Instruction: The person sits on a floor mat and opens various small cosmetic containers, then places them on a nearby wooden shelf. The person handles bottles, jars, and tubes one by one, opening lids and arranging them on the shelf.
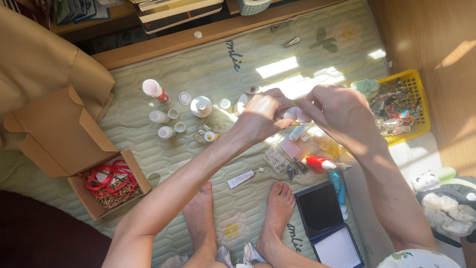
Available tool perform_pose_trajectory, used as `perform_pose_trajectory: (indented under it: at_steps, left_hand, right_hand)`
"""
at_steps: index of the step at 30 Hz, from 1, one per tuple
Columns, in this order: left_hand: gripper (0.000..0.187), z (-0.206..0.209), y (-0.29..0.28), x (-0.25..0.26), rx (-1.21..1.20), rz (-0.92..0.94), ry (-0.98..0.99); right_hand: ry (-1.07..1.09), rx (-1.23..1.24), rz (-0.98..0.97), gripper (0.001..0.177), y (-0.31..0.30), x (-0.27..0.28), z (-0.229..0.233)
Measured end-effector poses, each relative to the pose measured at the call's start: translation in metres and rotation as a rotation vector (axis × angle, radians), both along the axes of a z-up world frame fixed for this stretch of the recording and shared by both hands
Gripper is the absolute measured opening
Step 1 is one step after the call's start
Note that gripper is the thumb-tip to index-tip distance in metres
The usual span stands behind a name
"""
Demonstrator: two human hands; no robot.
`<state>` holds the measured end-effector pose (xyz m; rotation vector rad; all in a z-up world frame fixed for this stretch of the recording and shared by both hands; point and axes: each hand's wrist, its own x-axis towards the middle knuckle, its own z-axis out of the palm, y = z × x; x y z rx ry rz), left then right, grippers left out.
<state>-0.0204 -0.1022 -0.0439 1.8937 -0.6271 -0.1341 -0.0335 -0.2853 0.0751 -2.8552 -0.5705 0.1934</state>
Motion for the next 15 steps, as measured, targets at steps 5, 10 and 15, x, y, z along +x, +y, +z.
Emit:
perform_pose_trajectory:
  at_steps: [5, 10, 15]
  left_hand:
    - [0.039, -0.002, 0.000, 0.005, -0.059, 0.001, 0.061]
    - [0.040, 0.003, 0.003, 0.004, -0.053, 0.005, 0.131]
    - [0.037, 0.012, 0.002, 0.000, -0.106, 0.033, 0.135]
  right_hand:
    - [0.011, 0.290, 0.203, 0.040, -0.017, -0.003, 0.005]
    - [-0.019, 0.275, 0.127, 0.032, -0.024, -0.003, -0.015]
    - [-0.094, 0.302, 0.118, 0.028, -0.030, -0.003, -0.034]
